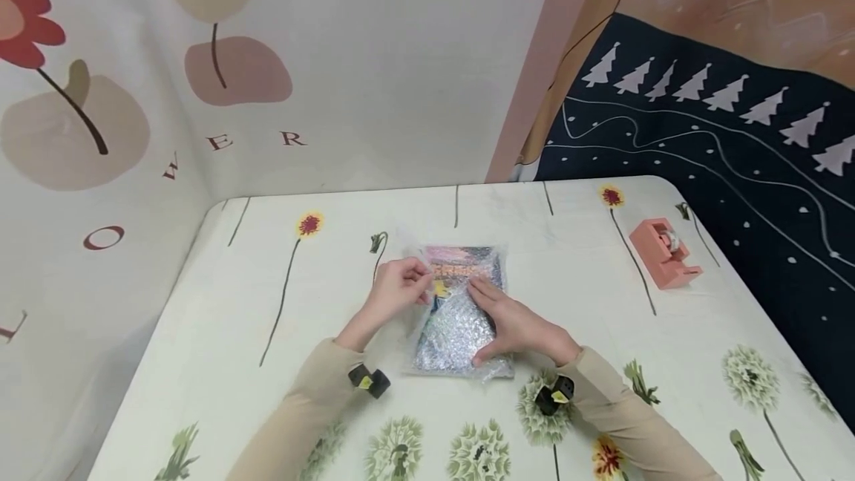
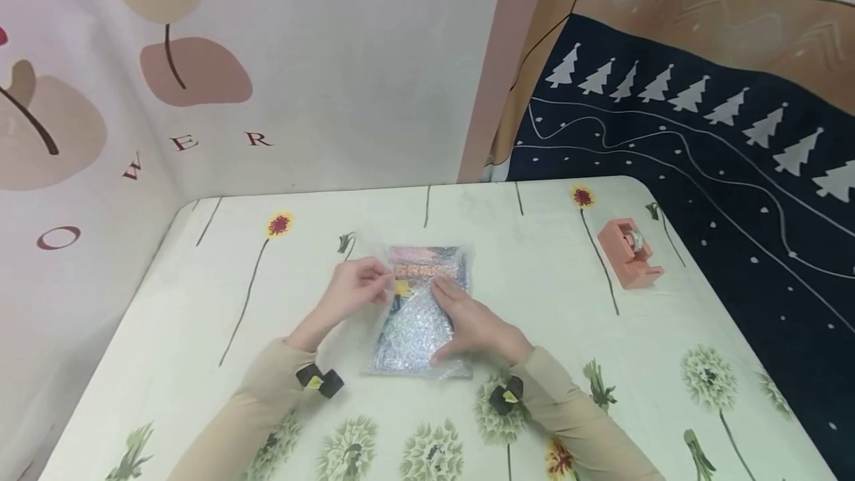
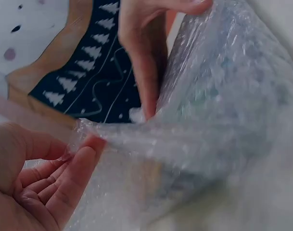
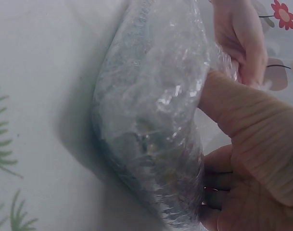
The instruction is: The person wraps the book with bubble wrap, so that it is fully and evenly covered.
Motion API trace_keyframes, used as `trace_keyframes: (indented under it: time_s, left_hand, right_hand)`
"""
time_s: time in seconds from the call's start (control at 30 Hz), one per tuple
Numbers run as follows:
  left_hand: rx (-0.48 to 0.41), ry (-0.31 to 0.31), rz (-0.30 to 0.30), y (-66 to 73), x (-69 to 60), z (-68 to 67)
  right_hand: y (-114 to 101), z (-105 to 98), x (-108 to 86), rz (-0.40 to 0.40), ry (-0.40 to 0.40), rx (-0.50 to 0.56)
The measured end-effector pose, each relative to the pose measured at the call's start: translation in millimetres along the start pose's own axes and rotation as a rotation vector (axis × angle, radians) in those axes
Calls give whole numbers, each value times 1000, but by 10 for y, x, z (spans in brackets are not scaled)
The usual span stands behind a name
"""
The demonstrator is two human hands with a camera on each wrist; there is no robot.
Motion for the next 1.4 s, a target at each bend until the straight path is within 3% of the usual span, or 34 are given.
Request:
trace_keyframes:
  time_s: [0.2,0.5,0.6,0.83,1.03,1.2,1.4]
  left_hand:
    - [162,-88,81,25,126,253]
    - [232,-205,131,-51,249,402]
    - [250,-252,156,-85,278,416]
    - [386,-416,344,-111,326,354]
    - [462,-556,383,-165,345,327]
    - [500,-589,392,-179,372,332]
    - [637,-605,424,-183,451,324]
  right_hand:
    - [-5,14,19,-9,7,0]
    - [19,17,17,10,8,6]
    - [20,24,18,0,12,7]
    - [8,24,16,7,14,26]
    - [27,30,-1,31,11,20]
    - [49,36,-18,21,32,24]
    - [63,46,-52,16,66,15]
Point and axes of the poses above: each hand's wrist, its own x-axis towards the middle knuckle, its own z-axis out of the palm, y = z × x, the point moved 4 cm from there along x, towards the middle knuckle, and after that the axes turned 2 degrees about y, right-handed, at the moved point
